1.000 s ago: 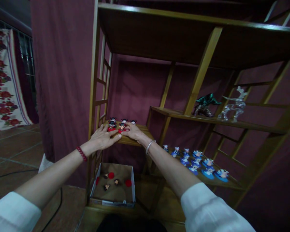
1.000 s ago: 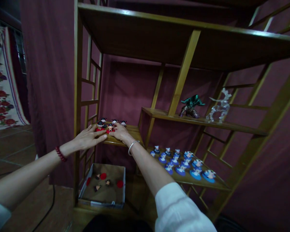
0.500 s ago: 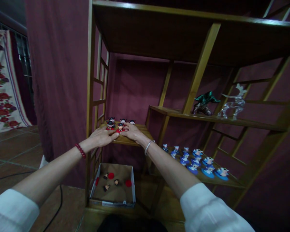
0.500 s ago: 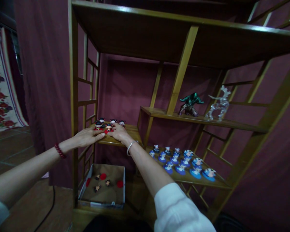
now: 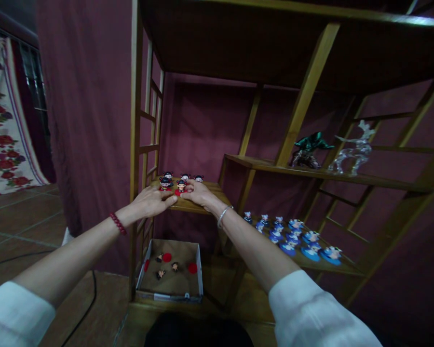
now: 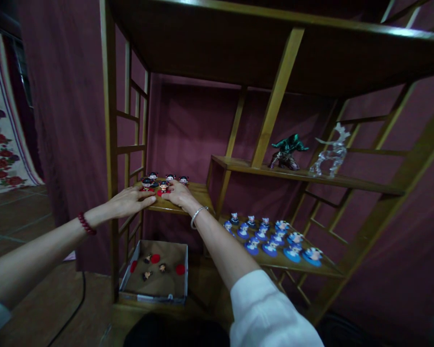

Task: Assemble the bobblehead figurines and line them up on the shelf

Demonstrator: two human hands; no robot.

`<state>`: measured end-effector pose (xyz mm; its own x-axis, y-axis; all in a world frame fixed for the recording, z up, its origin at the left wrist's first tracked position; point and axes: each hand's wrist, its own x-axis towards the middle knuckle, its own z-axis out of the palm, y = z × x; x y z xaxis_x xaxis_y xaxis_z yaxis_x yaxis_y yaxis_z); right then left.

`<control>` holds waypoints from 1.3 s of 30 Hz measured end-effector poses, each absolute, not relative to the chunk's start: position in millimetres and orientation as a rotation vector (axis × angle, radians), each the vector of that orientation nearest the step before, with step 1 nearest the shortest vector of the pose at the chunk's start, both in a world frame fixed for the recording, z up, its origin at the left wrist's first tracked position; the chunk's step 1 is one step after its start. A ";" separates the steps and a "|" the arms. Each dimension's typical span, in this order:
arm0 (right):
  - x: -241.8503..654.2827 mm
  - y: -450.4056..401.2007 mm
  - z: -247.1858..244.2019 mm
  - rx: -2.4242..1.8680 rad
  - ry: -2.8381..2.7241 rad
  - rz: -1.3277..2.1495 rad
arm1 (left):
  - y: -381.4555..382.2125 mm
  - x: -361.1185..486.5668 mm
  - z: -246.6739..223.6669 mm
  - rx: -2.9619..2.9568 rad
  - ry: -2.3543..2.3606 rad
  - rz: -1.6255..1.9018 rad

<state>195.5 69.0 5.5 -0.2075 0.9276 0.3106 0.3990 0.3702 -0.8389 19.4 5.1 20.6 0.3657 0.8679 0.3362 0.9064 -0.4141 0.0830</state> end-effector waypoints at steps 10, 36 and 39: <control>193.7 74.3 5.5 -1.204 -1.932 0.614 | 6.8 12.9 10.7 -2.483 -1.557 -0.568; 195.9 -35.5 -20.5 -0.825 -1.863 -0.033 | -31.3 36.0 -89.8 -2.691 -1.044 -0.978; 192.6 -47.6 -47.0 -0.814 -1.990 0.035 | -28.9 44.5 -108.2 -2.757 -1.215 -0.844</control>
<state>192.6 -47.6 -47.0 -0.3260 0.5558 0.7647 0.5282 0.7779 -0.3403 44.5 -28.9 -108.2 0.5529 0.6809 0.4803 0.6876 -0.6984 0.1985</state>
